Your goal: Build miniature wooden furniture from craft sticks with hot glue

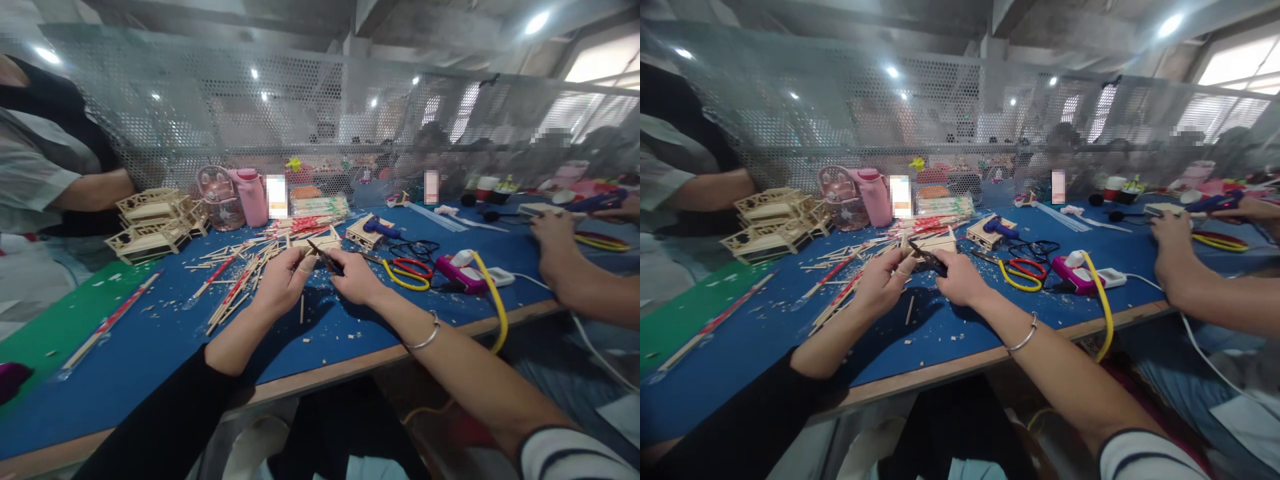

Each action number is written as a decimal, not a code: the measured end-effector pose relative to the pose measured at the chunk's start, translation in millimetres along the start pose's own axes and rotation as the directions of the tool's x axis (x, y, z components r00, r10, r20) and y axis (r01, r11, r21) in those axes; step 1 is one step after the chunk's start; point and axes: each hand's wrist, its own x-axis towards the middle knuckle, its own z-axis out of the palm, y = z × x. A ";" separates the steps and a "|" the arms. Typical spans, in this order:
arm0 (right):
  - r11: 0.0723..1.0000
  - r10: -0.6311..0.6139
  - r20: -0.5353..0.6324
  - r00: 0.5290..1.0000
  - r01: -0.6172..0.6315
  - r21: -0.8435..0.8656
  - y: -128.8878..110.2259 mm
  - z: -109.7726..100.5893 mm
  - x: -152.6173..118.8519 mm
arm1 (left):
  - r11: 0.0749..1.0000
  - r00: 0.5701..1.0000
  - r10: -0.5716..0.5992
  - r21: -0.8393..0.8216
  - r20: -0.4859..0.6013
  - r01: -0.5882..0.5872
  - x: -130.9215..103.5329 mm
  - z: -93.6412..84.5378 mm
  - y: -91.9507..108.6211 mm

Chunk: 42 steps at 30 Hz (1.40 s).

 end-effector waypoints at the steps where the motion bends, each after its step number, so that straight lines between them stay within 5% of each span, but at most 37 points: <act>1: 1.000 0.009 0.011 1.000 -0.009 -0.011 -0.6 0.9 -0.5 | 1.000 1.000 -0.012 0.012 -0.005 0.012 0.1 1.1 -0.6; 20: 0.971 0.003 0.224 0.975 -0.056 0.230 0.8 -8.6 7.4 | 0.998 0.999 -0.054 -0.034 0.005 0.054 0.6 6.9 8.0; 26: 1.000 0.004 0.118 0.993 -0.007 0.021 3.9 -1.2 0.9 | 0.997 0.998 -0.053 0.059 0.031 0.051 -0.7 6.6 -0.1; 30: 0.997 0.024 0.116 0.993 -0.015 -0.082 5.4 1.3 -1.1 | 0.979 0.986 -0.157 0.141 0.065 0.147 -2.0 11.5 -5.5; 35: 0.994 0.010 0.146 0.989 0.006 -0.109 8.5 0.9 -0.5 | 0.981 0.989 -0.147 0.130 0.033 0.141 -3.0 16.6 -7.2; 42: 0.981 -0.001 0.155 0.988 0.031 -0.192 11.1 7.5 -5.4 | 0.969 0.972 -0.200 0.173 0.123 0.178 -4.6 14.9 -11.2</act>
